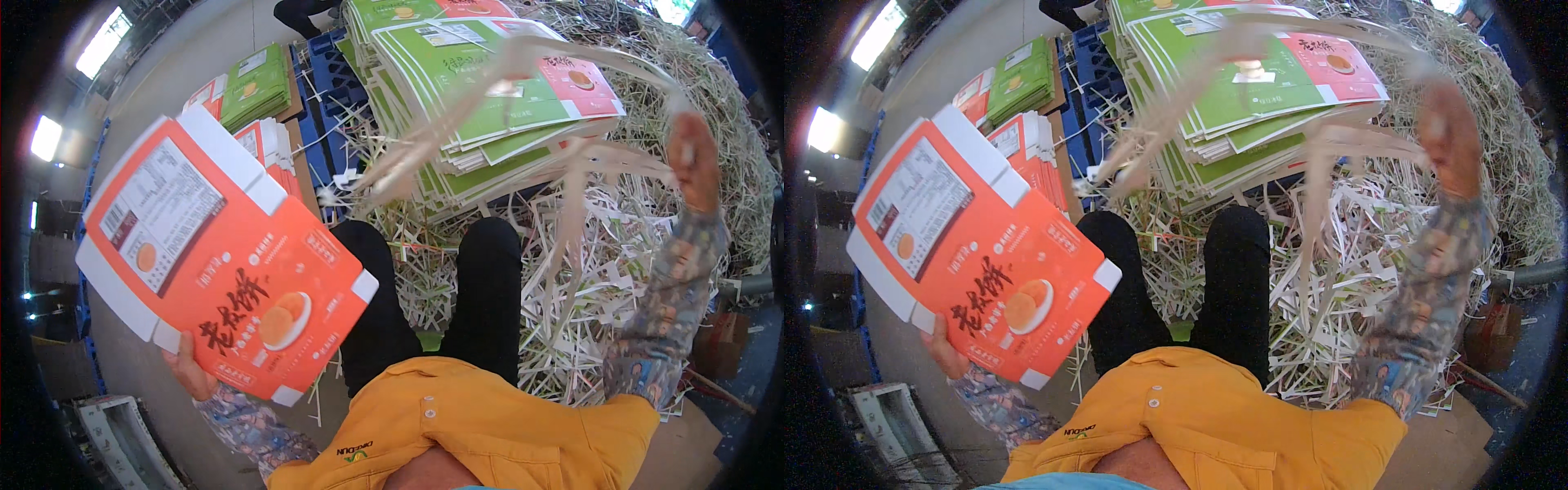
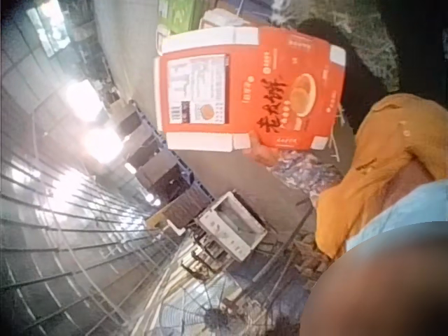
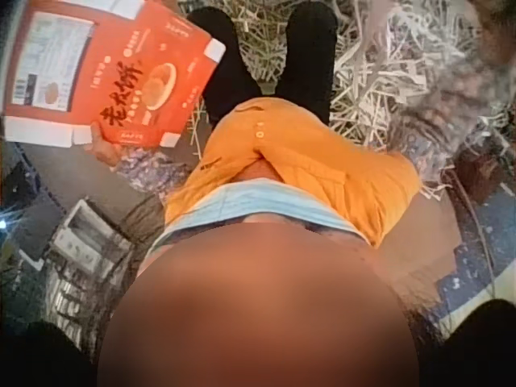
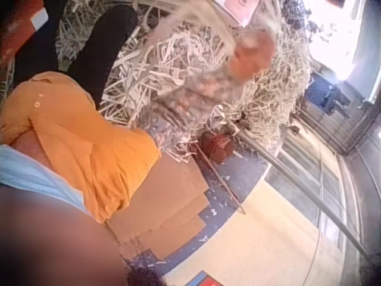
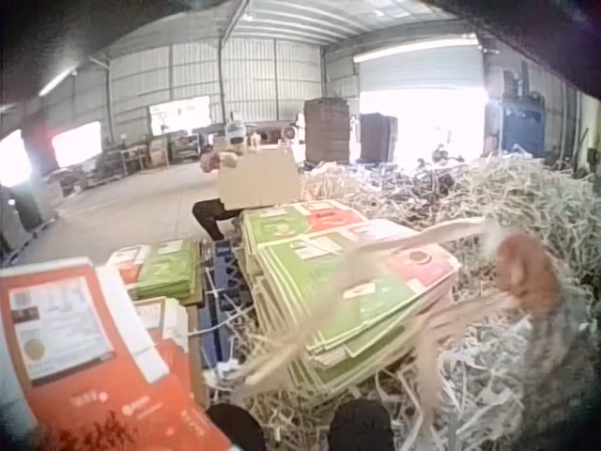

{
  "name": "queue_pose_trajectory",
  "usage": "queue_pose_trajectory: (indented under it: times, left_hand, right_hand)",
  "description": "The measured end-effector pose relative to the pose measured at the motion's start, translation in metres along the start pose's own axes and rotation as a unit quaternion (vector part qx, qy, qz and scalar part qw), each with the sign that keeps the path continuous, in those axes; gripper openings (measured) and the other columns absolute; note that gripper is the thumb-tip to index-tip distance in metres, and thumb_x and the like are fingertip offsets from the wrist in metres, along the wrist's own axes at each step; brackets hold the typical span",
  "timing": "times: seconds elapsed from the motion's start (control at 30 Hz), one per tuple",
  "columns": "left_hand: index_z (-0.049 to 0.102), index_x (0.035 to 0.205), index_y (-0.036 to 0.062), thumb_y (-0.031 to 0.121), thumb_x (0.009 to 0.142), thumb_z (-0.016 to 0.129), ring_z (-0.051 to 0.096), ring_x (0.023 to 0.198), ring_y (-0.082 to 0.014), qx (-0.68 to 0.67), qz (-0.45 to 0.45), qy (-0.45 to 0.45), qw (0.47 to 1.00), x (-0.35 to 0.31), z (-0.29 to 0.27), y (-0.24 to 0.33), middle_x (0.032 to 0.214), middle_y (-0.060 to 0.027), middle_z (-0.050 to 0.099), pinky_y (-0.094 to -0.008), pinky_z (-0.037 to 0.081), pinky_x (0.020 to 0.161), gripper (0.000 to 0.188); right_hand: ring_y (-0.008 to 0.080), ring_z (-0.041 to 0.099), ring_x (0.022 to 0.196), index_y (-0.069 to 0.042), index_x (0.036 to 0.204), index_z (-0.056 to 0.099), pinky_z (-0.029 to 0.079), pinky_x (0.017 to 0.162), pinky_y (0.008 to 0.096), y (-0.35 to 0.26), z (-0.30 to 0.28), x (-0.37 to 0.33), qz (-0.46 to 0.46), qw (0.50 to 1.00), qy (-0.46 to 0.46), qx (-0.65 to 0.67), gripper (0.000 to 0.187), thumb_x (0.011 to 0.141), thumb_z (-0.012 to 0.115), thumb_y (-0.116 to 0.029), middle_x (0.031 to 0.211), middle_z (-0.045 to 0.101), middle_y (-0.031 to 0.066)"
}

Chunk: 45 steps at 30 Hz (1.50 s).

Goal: Unwrapping stacks of flat cardboard food boxes by removing plastic straps and then sorting or restacking them.

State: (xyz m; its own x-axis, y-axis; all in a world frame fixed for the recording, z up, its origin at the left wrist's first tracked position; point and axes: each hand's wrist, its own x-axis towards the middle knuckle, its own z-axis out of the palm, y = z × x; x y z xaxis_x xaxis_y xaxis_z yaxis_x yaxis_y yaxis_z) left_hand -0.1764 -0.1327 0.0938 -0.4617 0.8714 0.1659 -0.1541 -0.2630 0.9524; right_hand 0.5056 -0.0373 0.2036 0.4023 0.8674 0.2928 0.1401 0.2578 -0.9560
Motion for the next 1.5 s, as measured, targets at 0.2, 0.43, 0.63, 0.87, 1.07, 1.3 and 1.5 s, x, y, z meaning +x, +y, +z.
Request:
queue_pose_trajectory:
  times: [0.2,0.43,0.63,0.87,1.07,1.3,1.5]
  left_hand:
    - [0.036,0.121,-0.0036,-0.001,0.08,0.05,0.05,0.103,-0.0269,0.001,0.024,0.045,0.999,0.019,0.024,0.0,0.118,-0.0165,0.046,-0.0396,0.043,0.087,0.043]
    - [0.036,0.121,-0.0006,-0.005,0.076,0.054,0.052,0.101,-0.0238,-0.072,0.004,-0.07,0.995,0.053,0.129,-0.009,0.116,-0.0151,0.048,-0.0361,0.045,0.085,0.049]
    - [0.041,0.117,0.0017,-0.004,0.077,0.054,0.059,0.089,-0.0215,-0.208,-0.047,-0.24,0.947,0.061,0.238,-0.036,0.105,-0.0116,0.056,-0.0319,0.051,0.075,0.042]
    - [0.047,0.11,0.0013,0.002,0.077,0.058,0.059,0.083,-0.0196,-0.183,-0.251,-0.361,0.879,0.064,0.316,-0.133,0.098,-0.0102,0.058,-0.0326,0.051,0.071,0.035]
    - [0.046,0.108,-0.0036,0.004,0.075,0.061,0.059,0.082,-0.0216,-0.102,-0.397,-0.376,0.831,0.048,0.325,-0.217,0.097,-0.0143,0.057,-0.0342,0.051,0.071,0.037]
    - [0.04,0.106,-0.0041,0.011,0.077,0.062,0.057,0.083,-0.0186,0.006,-0.295,-0.337,0.894,0.036,0.305,-0.229,0.098,-0.013,0.055,-0.0318,0.05,0.07,0.039]
    - [0.037,0.107,-0.0035,0.012,0.082,0.053,0.057,0.085,-0.0192,-0.031,-0.296,-0.343,0.891,0.022,0.301,-0.221,0.098,-0.0141,0.053,-0.0324,0.05,0.072,0.034]
  right_hand:
    - [0.0084,0.027,0.049,-0.01,0.08,0.048,0.021,0.043,0.0208,-0.051,-0.308,-0.046,-0.119,0.966,0.218,0.071,0.012,0.087,0.048,-0.02,0.059,0.032,-0.0033]
    - [0.0169,0.04,0.069,-0.004,0.092,0.05,0.031,0.062,0.0277,-0.107,-0.421,-0.2,0.024,0.686,0.484,-0.543,0.018,0.086,0.047,-0.021,0.076,0.044,0.004]
    - [0.0241,0.051,0.085,0.0,0.102,0.051,0.039,0.078,0.0336,-0.061,-0.352,-0.188,0.075,0.588,0.344,-0.728,0.028,0.086,0.047,-0.023,0.09,0.055,0.0102]
    - [0.0182,0.051,0.097,-0.007,0.12,0.041,0.044,0.08,0.0329,0.145,-0.1,-0.115,0.142,0.987,-0.066,-0.044,0.044,0.087,0.041,-0.035,0.112,0.049,0.0082]
    - [0.0144,0.051,0.094,-0.006,0.111,0.048,0.043,0.077,0.0313,0.205,0.051,-0.118,0.37,0.925,-0.085,0.001,0.054,0.084,0.04,-0.052,0.1,0.055,0.0058]
    - [0.0093,0.05,0.095,-0.003,0.115,0.047,0.04,0.081,0.0244,0.205,0.078,-0.128,0.273,0.958,-0.076,-0.03,0.046,0.089,0.041,-0.04,0.108,0.054,0.0052]
    - [0.0103,0.053,0.091,-0.003,0.114,0.046,0.043,0.078,0.0248,0.204,0.091,-0.13,0.321,0.941,-0.087,0.055,0.042,0.088,0.045,-0.035,0.103,0.056,0.0048]
